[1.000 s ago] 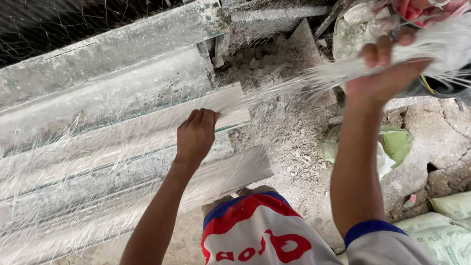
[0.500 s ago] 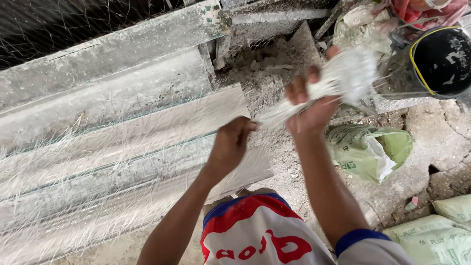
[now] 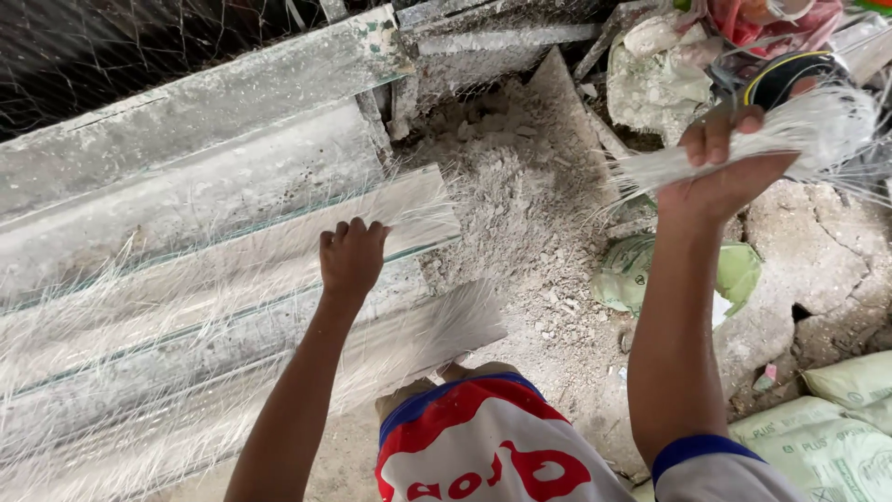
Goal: Applying a mixture of plaster and fiber strands into long molds to create decorative architectural cornices.
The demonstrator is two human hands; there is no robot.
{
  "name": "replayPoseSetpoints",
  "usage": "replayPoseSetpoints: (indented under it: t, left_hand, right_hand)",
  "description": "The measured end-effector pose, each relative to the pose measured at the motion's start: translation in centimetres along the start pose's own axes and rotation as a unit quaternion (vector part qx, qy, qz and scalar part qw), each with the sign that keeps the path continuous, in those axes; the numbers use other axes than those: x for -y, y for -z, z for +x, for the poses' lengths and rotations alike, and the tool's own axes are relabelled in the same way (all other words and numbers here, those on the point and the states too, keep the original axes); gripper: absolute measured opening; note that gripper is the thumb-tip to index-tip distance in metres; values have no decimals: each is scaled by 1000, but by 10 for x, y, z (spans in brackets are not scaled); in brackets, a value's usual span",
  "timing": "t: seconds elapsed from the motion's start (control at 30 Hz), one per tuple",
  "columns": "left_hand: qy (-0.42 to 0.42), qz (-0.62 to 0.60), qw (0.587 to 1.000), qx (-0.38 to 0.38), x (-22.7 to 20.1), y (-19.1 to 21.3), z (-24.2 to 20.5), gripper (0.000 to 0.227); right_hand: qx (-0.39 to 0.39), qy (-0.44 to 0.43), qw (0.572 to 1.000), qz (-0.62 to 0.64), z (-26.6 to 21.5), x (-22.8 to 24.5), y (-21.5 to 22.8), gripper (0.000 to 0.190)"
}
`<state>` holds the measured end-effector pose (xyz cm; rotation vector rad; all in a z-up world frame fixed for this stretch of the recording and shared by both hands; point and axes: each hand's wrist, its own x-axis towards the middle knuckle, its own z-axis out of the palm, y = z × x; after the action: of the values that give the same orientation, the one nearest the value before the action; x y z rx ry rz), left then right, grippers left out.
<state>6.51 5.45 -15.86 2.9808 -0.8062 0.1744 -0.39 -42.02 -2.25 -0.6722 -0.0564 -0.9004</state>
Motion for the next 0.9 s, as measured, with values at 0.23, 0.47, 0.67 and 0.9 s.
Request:
replayPoseSetpoints:
  t: [0.23, 0.47, 0.67, 0.9]
  left_hand:
    - [94, -80, 992, -32, -13, 25, 18, 32]
    - [96, -259, 957, -94, -53, 52, 16, 64]
    - [133, -512, 843, -94, -56, 139, -37, 27]
    - [156, -176, 946, -225, 76, 132, -78, 23]
  right_hand:
    - [-101, -52, 991, -76, -40, -51, -61, 63]
    - [1, -219, 976, 17, -114, -123, -106, 68]
    - [22, -350, 934, 65, -143, -147, -169, 53]
    - [-12, -180, 982, 58, 21, -167, -95, 41]
